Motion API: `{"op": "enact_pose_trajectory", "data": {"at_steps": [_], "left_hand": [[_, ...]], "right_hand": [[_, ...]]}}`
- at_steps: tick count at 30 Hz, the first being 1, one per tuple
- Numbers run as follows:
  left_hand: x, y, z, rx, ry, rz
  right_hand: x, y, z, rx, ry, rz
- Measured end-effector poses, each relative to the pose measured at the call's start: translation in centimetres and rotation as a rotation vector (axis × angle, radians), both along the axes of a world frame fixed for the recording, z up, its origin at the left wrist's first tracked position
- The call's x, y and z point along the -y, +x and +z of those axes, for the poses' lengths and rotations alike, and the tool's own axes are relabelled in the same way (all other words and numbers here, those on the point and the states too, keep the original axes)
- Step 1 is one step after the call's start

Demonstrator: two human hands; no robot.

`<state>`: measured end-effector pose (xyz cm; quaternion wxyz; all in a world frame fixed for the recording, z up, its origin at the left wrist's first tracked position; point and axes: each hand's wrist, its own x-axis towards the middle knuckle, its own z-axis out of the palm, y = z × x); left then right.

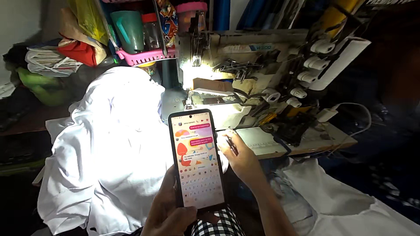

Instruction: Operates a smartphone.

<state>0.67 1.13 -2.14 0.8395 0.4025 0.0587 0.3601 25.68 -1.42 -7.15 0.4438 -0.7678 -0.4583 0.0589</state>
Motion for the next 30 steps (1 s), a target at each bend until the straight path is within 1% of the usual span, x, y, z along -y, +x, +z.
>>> {"op": "enact_pose_trajectory", "data": {"at_steps": [3, 6, 9, 12, 14, 16, 17, 18, 19, 21, 23, 26, 30], "left_hand": [[0.0, -0.2, -0.2, 0.044, 0.021, -0.028], [0.2, -0.2, 0.1, 0.041, 0.035, -0.029], [0.3, -0.2, 0.3, 0.041, 0.027, -0.022], [0.2, -0.1, 0.3, 0.064, 0.037, -0.032], [0.3, -0.1, 0.3, 0.060, 0.044, -0.025], [0.3, 0.0, 0.4, 0.052, 0.050, -0.022], [0.3, 0.1, 0.4, 0.045, 0.053, -0.021], [0.2, 0.2, 0.4, 0.039, 0.058, -0.025], [0.1, 0.3, 0.5, 0.027, 0.061, -0.023], [0.1, 0.5, 0.5, 0.015, 0.054, -0.014], [0.1, 0.7, 0.4, 0.005, 0.045, 0.001], [0.3, 0.8, 0.4, -0.021, 0.032, 0.030], [0.1, 0.4, 0.3, -0.019, 0.040, 0.022]], "right_hand": [[-2.3, 2.4, -3.3, 0.281, -0.090, -0.019], [-3.4, 3.8, -4.7, 0.440, -0.048, 0.068], [-3.9, 4.4, -4.5, 0.488, 0.003, 0.102], [-3.8, 4.9, -4.7, 0.471, 0.077, 0.071], [-3.3, 4.4, -4.4, 0.351, 0.192, 0.028], [-1.7, 2.6, -2.3, 0.022, 0.286, 0.046], [-0.7, 1.3, -1.0, -0.172, 0.350, 0.096], [0.3, 0.1, 0.1, -0.341, 0.426, 0.191], [1.3, -1.1, 0.9, -0.451, 0.483, 0.318], [2.9, -3.4, 2.2, -0.542, 0.500, 0.562], [4.0, -5.2, 3.3, -0.586, 0.486, 0.737], [4.6, -6.6, 3.8, -0.652, 0.448, 0.822], [4.7, -6.7, 3.7, -0.631, 0.400, 0.872]]}}
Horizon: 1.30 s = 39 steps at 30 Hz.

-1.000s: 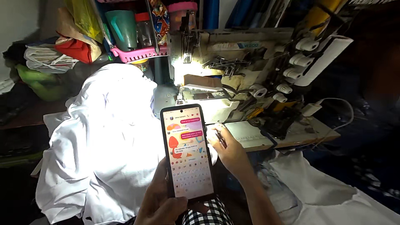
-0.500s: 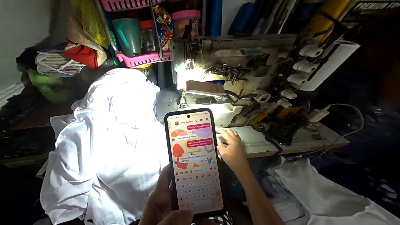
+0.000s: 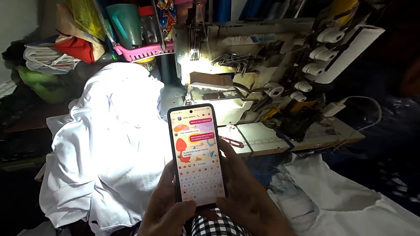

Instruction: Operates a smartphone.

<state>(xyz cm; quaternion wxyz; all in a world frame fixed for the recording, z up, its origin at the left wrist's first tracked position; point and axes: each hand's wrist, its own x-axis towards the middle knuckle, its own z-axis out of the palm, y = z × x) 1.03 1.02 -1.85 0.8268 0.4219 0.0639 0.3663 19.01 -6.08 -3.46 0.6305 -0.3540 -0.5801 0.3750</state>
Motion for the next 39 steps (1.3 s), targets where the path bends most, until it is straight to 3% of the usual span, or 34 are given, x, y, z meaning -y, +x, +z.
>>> {"op": "enact_pose_trajectory", "data": {"at_steps": [5, 25, 39], "left_hand": [[-0.3, -0.5, -0.1, 0.005, -0.025, -0.015], [-0.1, -0.5, -0.4, 0.033, -0.001, -0.015], [0.3, -1.3, 0.9, 0.080, 0.056, -0.067]], "right_hand": [[0.0, 0.1, -0.2, -0.019, 0.008, 0.082], [0.2, -0.5, 0.7, 0.038, -0.024, -0.036], [0.8, -0.8, 2.0, 0.014, 0.021, -0.002]]}}
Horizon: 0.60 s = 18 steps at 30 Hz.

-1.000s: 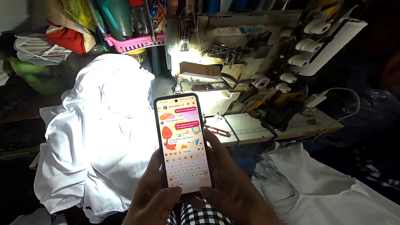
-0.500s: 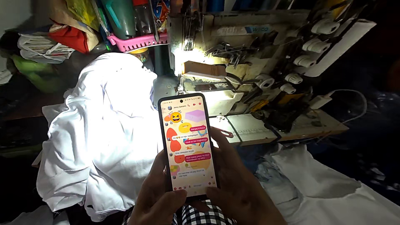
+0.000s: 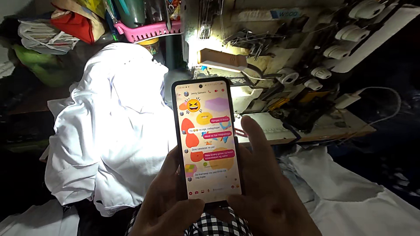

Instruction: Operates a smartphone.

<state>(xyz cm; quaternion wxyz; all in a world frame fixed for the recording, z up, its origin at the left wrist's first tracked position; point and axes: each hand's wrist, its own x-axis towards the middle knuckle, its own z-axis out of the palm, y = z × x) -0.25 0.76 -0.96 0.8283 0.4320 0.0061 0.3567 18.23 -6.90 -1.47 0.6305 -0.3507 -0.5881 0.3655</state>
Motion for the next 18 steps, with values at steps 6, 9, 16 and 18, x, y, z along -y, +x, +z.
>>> {"op": "enact_pose_trajectory", "data": {"at_steps": [6, 9, 16, 18], "left_hand": [[0.20, -0.21, 0.54, 0.010, 0.022, -0.008], [0.23, -0.29, 0.45, 0.010, 0.027, -0.006], [0.38, -0.48, 0.58, 0.008, 0.078, 0.008], [0.41, -0.55, 0.64, 0.002, 0.071, 0.008]], "right_hand": [[0.32, -0.45, 0.77, 0.012, -0.008, -0.026], [0.41, -0.54, 0.81, 0.011, 0.010, -0.019], [0.54, -0.75, 0.92, -0.002, 0.036, -0.002], [0.59, -0.94, 1.02, -0.020, 0.033, -0.002]]}}
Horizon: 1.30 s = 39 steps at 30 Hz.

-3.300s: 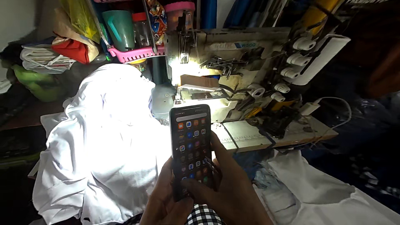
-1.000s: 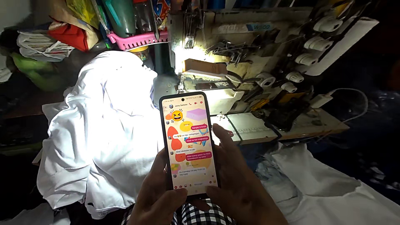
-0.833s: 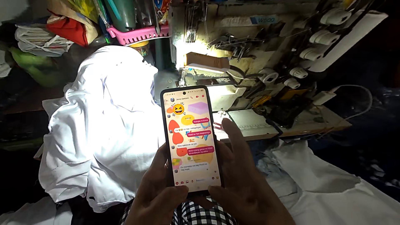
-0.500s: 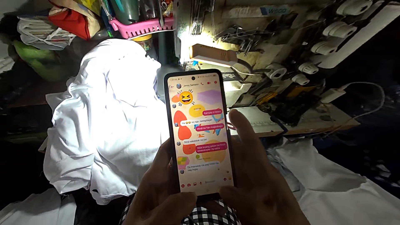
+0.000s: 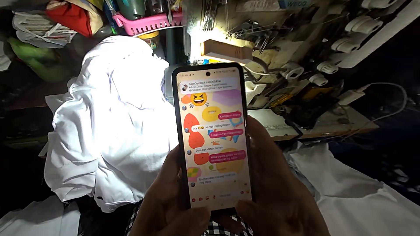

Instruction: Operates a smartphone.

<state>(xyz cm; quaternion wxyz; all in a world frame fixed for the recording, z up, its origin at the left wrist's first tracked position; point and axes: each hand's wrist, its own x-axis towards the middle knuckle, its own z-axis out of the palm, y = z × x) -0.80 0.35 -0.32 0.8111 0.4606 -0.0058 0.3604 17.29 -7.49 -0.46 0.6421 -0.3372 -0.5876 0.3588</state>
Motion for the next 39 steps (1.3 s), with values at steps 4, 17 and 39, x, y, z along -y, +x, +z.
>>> {"op": "enact_pose_trajectory", "data": {"at_steps": [4, 17, 39], "left_hand": [[0.0, 0.0, -0.1, -0.003, -0.004, 0.011], [-0.1, 0.1, -0.3, -0.002, -0.039, 0.012], [-0.5, 0.3, -1.0, -0.020, -0.055, 0.001]], "right_hand": [[0.2, -0.3, 0.2, -0.023, -0.014, -0.014], [0.5, -1.1, 0.4, 0.034, -0.040, -0.117], [0.0, 0.6, -0.8, 0.079, -0.017, 0.041]]}}
